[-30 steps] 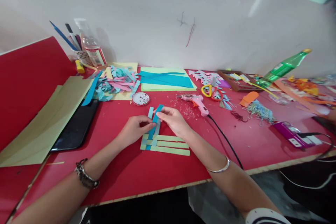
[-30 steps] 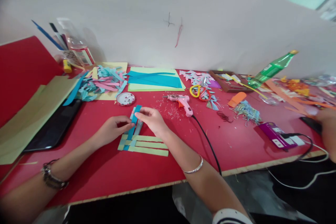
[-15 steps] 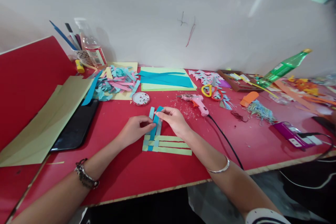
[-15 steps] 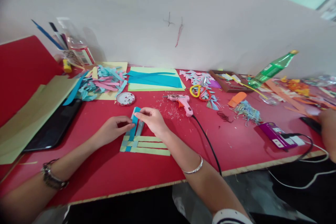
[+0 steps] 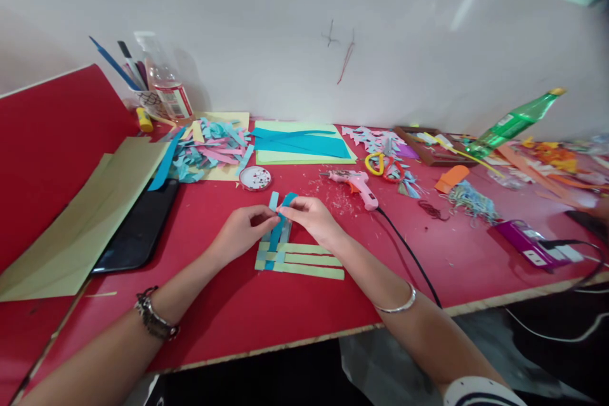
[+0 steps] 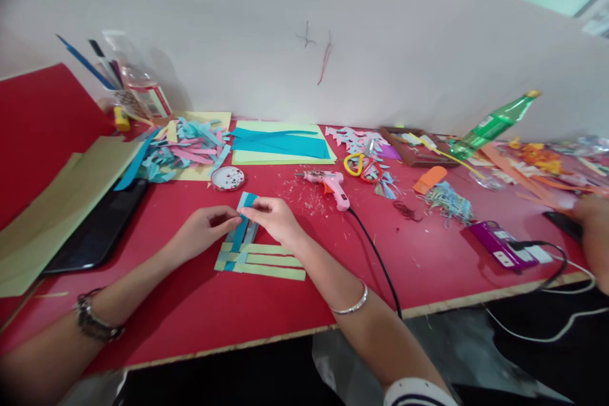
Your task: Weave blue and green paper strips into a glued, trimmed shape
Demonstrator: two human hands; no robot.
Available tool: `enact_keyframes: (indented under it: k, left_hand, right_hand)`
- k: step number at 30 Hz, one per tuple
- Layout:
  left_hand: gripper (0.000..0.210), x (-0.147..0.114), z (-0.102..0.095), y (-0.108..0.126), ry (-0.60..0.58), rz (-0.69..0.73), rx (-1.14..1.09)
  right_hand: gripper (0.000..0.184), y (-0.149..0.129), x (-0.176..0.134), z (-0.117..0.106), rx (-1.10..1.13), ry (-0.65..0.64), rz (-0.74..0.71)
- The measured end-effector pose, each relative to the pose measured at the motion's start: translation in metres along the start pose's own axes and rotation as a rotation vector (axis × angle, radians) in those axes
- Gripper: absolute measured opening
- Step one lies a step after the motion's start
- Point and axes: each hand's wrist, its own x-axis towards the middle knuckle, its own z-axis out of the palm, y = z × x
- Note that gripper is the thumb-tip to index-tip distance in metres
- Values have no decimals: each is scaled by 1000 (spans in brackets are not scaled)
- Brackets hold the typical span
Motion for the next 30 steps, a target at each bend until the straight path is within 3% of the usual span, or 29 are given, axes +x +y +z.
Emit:
enact_keyframes:
  k: [6, 12, 19, 30]
  left_hand:
    - [28, 0, 0, -2, -18, 3, -12]
    - [28, 2, -4, -3, -3, -27, -45]
    - [26, 4, -6, -6, 30, -31, -109]
    - [27, 3, -7, -1, 22, -15, -44]
  right_hand:
    - [24, 0, 0, 0, -80, 50, -34]
    - [20, -1, -2, 0, -124, -153, -61]
    - [16, 1, -3, -1, -351, -158, -93]
    - [18, 1, -3, -1, -356, -167, -54]
